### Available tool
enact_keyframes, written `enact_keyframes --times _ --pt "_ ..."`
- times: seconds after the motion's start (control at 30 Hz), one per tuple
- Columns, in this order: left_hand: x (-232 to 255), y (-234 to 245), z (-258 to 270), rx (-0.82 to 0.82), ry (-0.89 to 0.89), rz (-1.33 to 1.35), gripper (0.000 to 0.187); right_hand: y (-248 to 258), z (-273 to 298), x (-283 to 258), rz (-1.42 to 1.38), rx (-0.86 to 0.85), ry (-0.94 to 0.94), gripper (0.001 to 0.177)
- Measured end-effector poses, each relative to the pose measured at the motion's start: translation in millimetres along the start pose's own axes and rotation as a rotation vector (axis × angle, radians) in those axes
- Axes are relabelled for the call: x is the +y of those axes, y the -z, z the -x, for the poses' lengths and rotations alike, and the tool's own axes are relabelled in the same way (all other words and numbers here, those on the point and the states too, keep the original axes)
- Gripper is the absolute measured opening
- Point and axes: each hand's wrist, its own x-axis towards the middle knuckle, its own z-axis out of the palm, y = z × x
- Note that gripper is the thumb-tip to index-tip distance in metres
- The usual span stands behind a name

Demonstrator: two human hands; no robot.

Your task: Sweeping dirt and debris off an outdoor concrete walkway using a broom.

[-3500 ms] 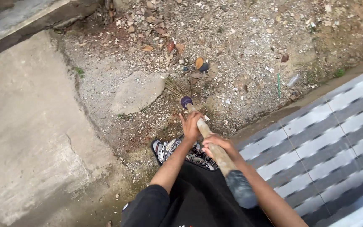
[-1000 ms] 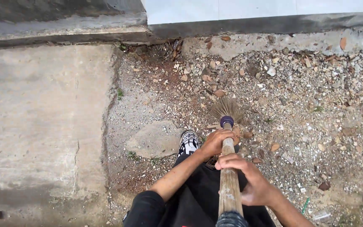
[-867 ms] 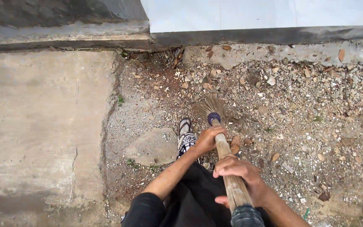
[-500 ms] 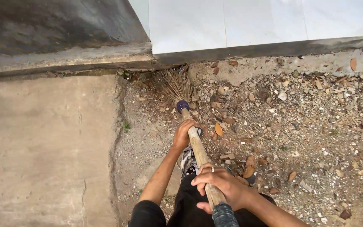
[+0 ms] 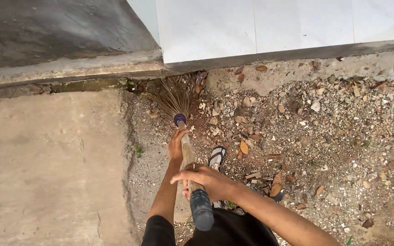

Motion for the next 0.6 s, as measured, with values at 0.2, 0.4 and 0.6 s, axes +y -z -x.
enact_keyframes --times 0.2,0.4,0.6 --pt "93 -14 -40 -0.192 0.248 0.154 0.036 16 36 -14 -0.008 0.207 0.028 0.047" --pt "150 -52 -3 -0.008 -0.361 0.312 0.031 28 83 -93 0.059 0.351 -0.117 0.03" --pt "216 1 15 -0.244 -0.545 0.229 0.041 33 104 -194 0.054 0.537 -0.071 0.013"
